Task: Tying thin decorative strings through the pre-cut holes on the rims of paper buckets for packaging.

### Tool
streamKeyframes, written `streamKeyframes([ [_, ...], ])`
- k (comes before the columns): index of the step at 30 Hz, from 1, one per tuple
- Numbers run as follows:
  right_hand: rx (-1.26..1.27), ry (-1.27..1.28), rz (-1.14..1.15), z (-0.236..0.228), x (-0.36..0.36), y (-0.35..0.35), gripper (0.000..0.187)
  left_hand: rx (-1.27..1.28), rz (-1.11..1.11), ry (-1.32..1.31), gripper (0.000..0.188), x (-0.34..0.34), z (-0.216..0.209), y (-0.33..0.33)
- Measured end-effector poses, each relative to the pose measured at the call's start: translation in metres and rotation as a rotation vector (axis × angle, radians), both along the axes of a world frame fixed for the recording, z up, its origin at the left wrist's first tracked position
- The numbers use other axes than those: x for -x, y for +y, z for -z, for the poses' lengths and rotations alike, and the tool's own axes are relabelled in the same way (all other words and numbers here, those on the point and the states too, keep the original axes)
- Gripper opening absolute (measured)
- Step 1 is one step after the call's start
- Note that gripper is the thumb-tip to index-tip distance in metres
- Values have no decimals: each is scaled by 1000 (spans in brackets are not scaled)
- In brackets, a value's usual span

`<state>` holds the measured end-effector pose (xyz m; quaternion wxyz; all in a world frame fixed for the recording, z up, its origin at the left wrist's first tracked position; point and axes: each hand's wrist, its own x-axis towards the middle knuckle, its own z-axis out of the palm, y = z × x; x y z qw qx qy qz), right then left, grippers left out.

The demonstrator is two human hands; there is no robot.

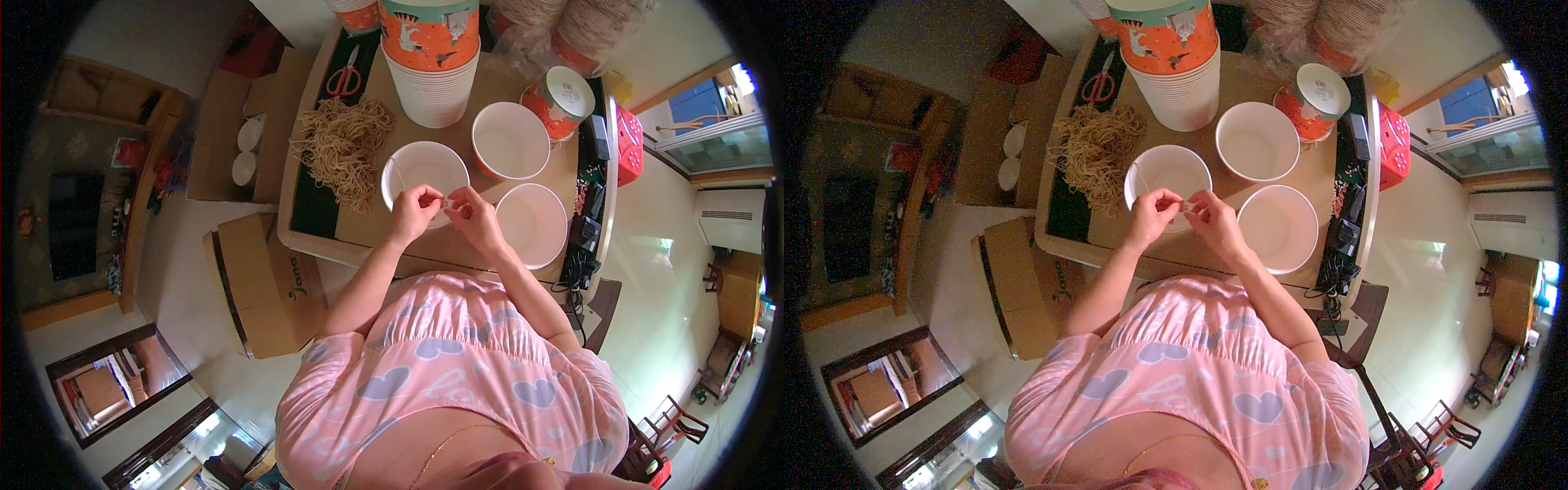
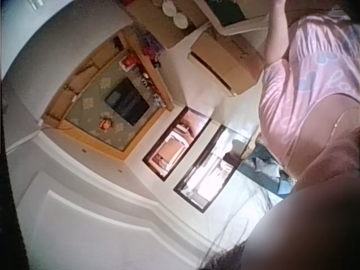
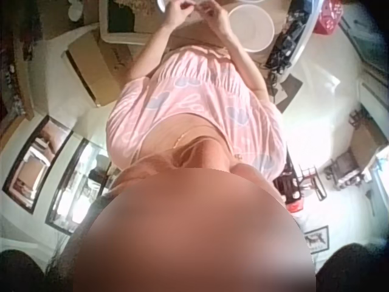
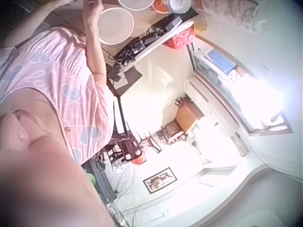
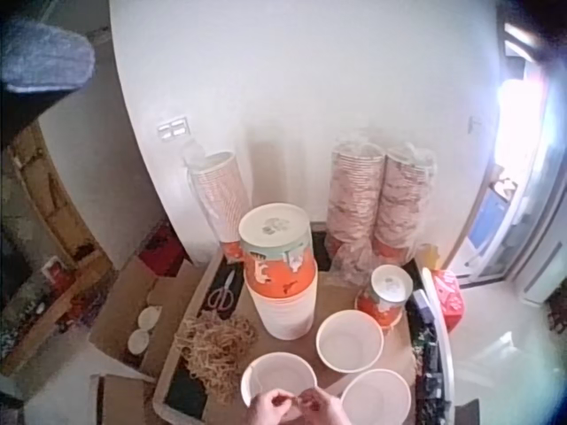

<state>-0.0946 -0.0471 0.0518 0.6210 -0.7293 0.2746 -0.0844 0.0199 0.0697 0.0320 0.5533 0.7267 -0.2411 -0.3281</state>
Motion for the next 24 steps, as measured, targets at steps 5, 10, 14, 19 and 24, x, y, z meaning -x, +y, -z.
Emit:
streamKeyframes([
  [5,257,-67,-37,14,0,-3,16,-9,22,10,3,-3,-2,2],
  [10,343,-147,-48,19,1,-2,22,-38,56,-56,3,-3,0,3],
  [14,369,-85,-67,7,1,0,23,-56,27,-55,6,-4,1,4],
  [19,301,-76,21,13,1,1,18,-44,56,-50,5,-5,8,4],
  [24,364,-106,-19,6,0,1,12,-48,49,-49,4,-4,4,3],
])
